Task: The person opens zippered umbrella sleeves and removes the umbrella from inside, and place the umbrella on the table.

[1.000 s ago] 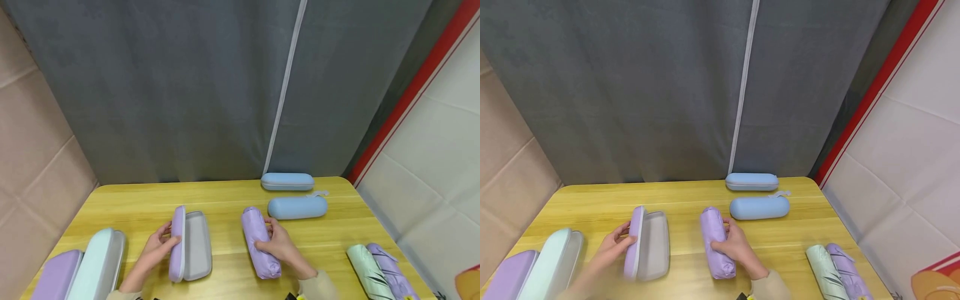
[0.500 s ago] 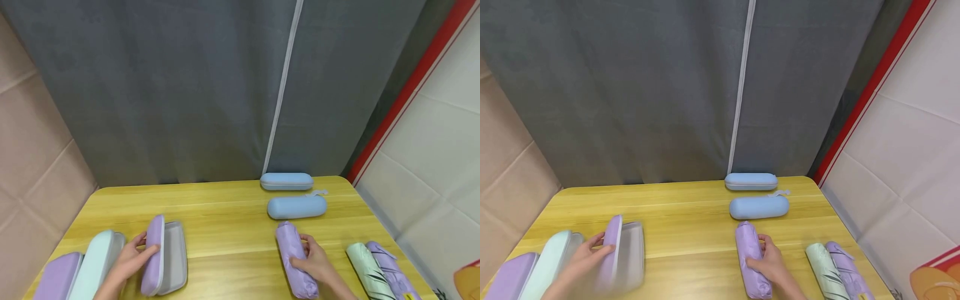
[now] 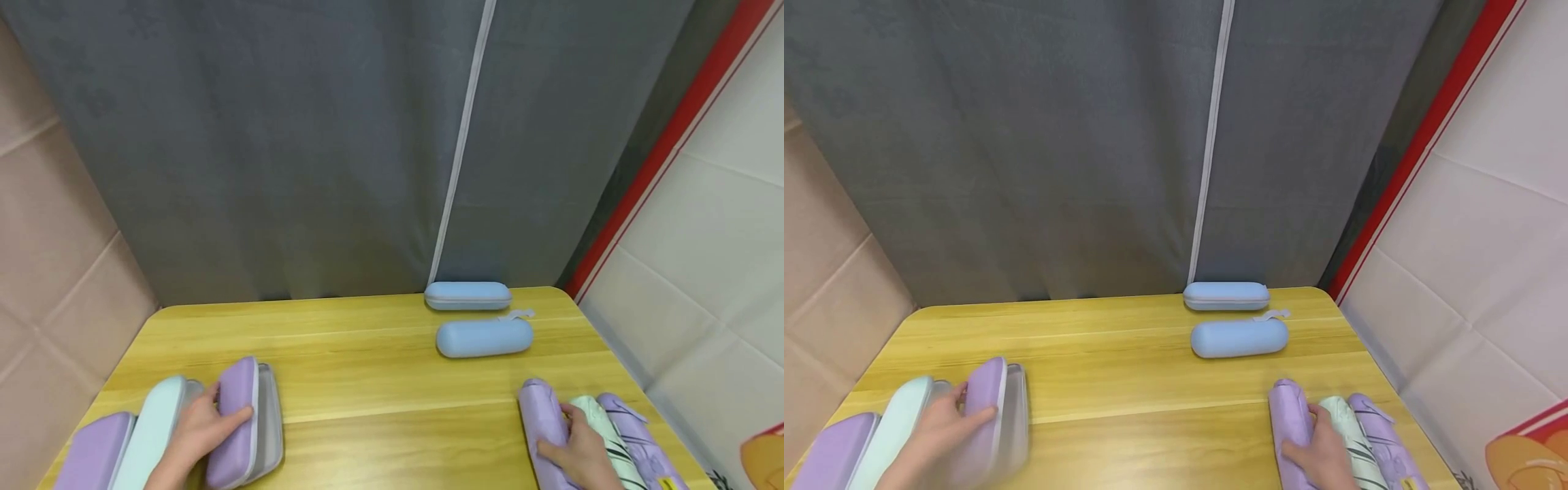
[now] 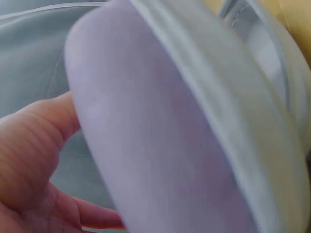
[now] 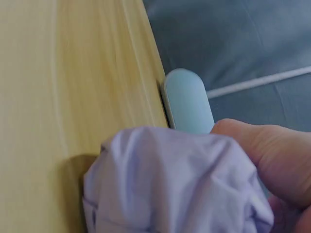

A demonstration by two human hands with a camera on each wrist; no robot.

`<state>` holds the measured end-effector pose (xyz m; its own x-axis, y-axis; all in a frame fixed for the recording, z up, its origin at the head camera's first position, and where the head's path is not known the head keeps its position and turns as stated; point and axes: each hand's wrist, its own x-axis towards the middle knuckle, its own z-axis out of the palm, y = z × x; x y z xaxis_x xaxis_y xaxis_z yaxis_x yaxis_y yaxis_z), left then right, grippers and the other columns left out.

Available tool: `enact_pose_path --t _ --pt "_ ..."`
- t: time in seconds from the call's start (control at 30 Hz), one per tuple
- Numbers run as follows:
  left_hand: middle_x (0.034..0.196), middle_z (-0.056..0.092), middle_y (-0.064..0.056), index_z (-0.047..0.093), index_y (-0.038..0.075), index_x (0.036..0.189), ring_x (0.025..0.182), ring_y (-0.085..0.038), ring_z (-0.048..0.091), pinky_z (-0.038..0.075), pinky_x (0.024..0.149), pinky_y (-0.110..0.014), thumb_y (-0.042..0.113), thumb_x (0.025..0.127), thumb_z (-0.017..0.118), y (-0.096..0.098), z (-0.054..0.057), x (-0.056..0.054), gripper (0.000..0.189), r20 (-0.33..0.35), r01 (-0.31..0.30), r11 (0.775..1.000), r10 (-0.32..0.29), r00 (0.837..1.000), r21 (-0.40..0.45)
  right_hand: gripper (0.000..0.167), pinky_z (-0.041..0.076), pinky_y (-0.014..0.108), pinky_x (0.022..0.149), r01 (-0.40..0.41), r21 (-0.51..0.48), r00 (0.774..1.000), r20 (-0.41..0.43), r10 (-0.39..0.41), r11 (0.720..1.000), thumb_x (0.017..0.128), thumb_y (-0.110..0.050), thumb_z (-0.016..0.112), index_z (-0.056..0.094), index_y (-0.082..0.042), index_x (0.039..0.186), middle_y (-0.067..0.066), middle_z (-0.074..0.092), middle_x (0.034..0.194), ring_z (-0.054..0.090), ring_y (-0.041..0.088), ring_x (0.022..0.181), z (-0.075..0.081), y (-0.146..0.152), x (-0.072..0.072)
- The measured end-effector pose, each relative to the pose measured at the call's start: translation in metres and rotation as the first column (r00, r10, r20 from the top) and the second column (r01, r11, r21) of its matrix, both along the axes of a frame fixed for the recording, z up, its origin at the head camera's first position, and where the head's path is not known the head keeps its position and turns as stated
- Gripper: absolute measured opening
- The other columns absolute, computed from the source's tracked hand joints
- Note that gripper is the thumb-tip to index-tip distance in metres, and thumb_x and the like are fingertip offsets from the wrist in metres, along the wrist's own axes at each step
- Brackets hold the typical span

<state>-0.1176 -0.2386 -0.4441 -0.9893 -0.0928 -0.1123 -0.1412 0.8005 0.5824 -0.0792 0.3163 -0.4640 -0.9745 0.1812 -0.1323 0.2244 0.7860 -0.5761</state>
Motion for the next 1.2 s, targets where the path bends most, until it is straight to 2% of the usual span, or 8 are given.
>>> enact_pose_path --t 0.3,0.6,0.77,0.87,0.93,1.07,1.13,1.2 --pt "0.115 0.037 -0.051 0.024 -0.03 0.127 0.104 -0.057 0.044 0.04 0.085 -0.059 0.04 0.073 0.074 0.004 0.002 0.005 0.101 -0.035 0.005 0.984 -0.011 0.999 -0.176 0.089 0.045 0.053 0.079 0.018 0.127 0.999 0.046 -0.024 0.992 0.066 -0.025 0.077 0.028 0.017 0.127 0.04 0.047 0.116 0.056 0.043 0.093 0.0 0.018 0.006" --pt "0.118 0.032 -0.048 0.023 -0.025 0.131 0.101 -0.06 0.042 0.041 0.076 -0.063 0.046 0.068 0.076 0.009 -0.003 0.003 0.109 0.021 -0.05 0.97 0.057 0.998 -0.239 0.089 0.045 0.053 0.079 -0.007 0.155 0.999 0.037 0.001 0.988 0.066 -0.025 0.077 0.028 0.017 0.127 0.04 0.046 0.117 0.055 0.044 0.095 -0.006 0.025 0.01" --pt "0.121 0.03 -0.047 0.022 -0.023 0.133 0.105 -0.06 0.037 0.04 0.073 -0.066 0.05 0.071 0.074 0.011 -0.002 0.007 0.109 0.032 -0.063 0.965 0.073 0.997 -0.253 0.088 0.044 0.054 0.081 -0.025 0.184 1.0 0.016 0.022 0.983 0.068 -0.028 0.078 0.031 0.017 0.128 0.04 0.047 0.117 0.053 0.048 0.1 -0.007 0.023 0.011" --pt "0.12 0.032 -0.045 0.027 -0.022 0.132 0.106 -0.06 0.036 0.039 0.074 -0.066 0.043 0.074 0.073 0.02 0.003 0.013 0.098 -0.037 -0.06 0.96 0.052 0.998 -0.273 0.089 0.043 0.056 0.082 -0.043 0.216 0.999 0.022 0.039 0.975 0.069 -0.032 0.078 0.032 0.016 0.128 0.04 0.046 0.118 0.049 0.052 0.103 -0.006 0.021 0.01" --pt "0.118 0.036 -0.043 0.034 -0.02 0.129 0.104 -0.058 0.039 0.04 0.073 -0.064 0.037 0.075 0.073 0.031 0.007 0.016 0.088 -0.14 -0.056 0.958 0.016 0.99 -0.282 0.089 0.042 0.057 0.082 -0.048 0.233 0.999 0.018 0.045 0.971 0.07 -0.034 0.078 0.033 0.015 0.129 0.039 0.044 0.118 0.045 0.054 0.106 -0.004 0.02 0.01" --pt "0.114 0.047 -0.034 0.049 -0.015 0.118 0.1 -0.049 0.047 0.043 0.076 -0.058 0.025 0.072 0.076 0.064 0.013 0.011 0.067 -0.339 -0.006 0.975 -0.072 0.938 -0.224 0.081 0.04 0.06 0.081 -0.036 0.253 0.993 -0.1 0.063 0.967 0.072 -0.029 0.078 0.038 0.014 0.127 0.038 0.045 0.116 0.042 0.053 0.105 0.003 0.012 0.006" --pt "0.112 0.052 -0.029 0.054 -0.012 0.116 0.101 -0.045 0.05 0.046 0.077 -0.055 0.02 0.073 0.077 0.084 0.013 0.002 0.058 -0.39 0.055 0.987 -0.111 0.914 -0.151 0.073 0.04 0.06 0.08 -0.048 0.247 0.977 -0.192 0.098 0.968 0.072 -0.023 0.077 0.042 0.014 0.125 0.036 0.048 0.113 0.044 0.051 0.104 0.008 0.007 0.0" --pt "0.111 0.054 -0.025 0.056 -0.009 0.116 0.099 -0.041 0.053 0.047 0.078 -0.052 0.015 0.073 0.076 0.103 0.011 -0.008 0.053 -0.408 0.125 0.991 -0.136 0.903 -0.054 0.066 0.041 0.059 0.079 -0.084 0.237 0.952 -0.267 0.148 0.968 0.072 -0.018 0.077 0.046 0.014 0.121 0.034 0.051 0.111 0.047 0.05 0.101 0.014 0.003 -0.009"
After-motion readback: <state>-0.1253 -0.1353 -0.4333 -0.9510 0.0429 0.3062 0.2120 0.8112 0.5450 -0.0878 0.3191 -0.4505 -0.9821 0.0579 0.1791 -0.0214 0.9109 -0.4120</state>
